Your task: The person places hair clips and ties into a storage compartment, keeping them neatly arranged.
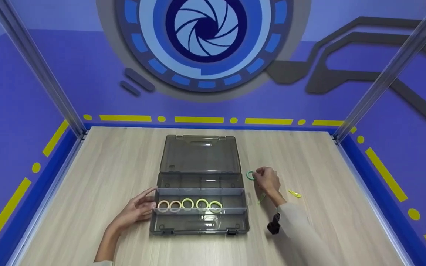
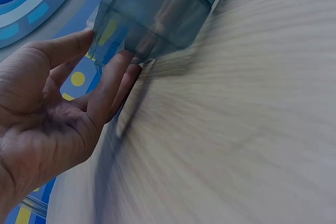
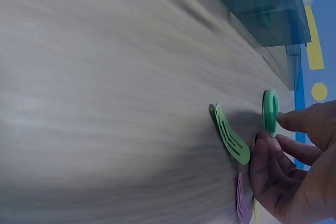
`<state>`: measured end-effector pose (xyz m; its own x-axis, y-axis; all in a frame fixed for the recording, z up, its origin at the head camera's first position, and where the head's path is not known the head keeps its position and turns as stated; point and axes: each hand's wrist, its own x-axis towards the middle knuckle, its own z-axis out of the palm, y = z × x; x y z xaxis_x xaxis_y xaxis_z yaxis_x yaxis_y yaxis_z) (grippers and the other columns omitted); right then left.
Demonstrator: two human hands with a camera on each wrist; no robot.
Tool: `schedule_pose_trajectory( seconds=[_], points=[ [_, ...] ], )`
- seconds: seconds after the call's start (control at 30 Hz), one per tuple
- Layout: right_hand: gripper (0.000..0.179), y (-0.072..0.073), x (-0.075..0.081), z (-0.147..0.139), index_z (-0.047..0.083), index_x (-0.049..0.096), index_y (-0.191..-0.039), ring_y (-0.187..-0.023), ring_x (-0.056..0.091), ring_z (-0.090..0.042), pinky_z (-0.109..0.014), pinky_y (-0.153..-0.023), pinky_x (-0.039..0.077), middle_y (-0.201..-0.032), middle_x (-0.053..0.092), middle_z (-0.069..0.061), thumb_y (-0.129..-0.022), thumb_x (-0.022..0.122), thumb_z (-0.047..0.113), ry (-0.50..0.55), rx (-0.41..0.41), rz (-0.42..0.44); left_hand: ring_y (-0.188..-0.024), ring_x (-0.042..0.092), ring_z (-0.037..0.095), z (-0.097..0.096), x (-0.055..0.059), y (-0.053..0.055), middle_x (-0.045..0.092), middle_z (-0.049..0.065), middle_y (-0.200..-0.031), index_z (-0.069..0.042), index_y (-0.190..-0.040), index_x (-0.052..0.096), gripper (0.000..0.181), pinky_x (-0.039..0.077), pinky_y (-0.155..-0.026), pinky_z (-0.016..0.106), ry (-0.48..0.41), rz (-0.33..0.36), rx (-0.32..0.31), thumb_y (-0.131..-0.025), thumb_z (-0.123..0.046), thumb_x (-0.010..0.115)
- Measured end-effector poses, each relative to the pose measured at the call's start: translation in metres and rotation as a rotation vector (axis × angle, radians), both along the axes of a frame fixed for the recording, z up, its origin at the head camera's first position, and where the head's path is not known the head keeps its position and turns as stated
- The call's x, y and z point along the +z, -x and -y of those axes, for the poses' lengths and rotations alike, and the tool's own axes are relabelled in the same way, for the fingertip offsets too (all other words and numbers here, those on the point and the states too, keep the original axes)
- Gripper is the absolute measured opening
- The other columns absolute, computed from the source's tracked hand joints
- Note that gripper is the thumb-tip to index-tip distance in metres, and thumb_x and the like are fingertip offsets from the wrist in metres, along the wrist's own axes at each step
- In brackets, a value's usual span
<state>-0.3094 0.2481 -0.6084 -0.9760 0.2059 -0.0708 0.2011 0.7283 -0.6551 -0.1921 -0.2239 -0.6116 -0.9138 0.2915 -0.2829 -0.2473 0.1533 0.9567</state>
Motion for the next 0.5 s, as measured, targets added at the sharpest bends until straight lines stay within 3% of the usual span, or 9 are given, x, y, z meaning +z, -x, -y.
schedule_pose_trajectory(
  seconds=[0.17,0.5],
  points=[
    [0.018,0.0005,-0.0050,0.0009,-0.001,0.076,-0.103,-0.075,0.065,-0.021,-0.034,-0.063,0.051,-0.090,0.074,-0.013,-0.091,0.071,0.013,-0.062,-0.003,-0.067,-0.116,0.061,0.020,-0.0010,0.0012,-0.0003,0.043,0.027,-0.147,-0.015,-0.163,0.027,0.070,0.056,-0.098,0.042,0.012,0.022,0.014,-0.104,-0.029,0.062],
    [0.008,-0.0091,-0.0025,-0.0078,0.004,0.078,-0.089,-0.068,0.063,-0.015,-0.024,-0.059,0.044,-0.080,0.075,-0.007,-0.089,0.074,0.011,-0.012,0.032,-0.071,-0.115,0.059,0.020,-0.0008,0.0004,-0.0001,0.042,0.026,-0.147,-0.015,-0.163,0.026,0.071,0.057,-0.097,0.041,0.001,0.009,-0.003,-0.103,-0.029,0.062]
  ],
)
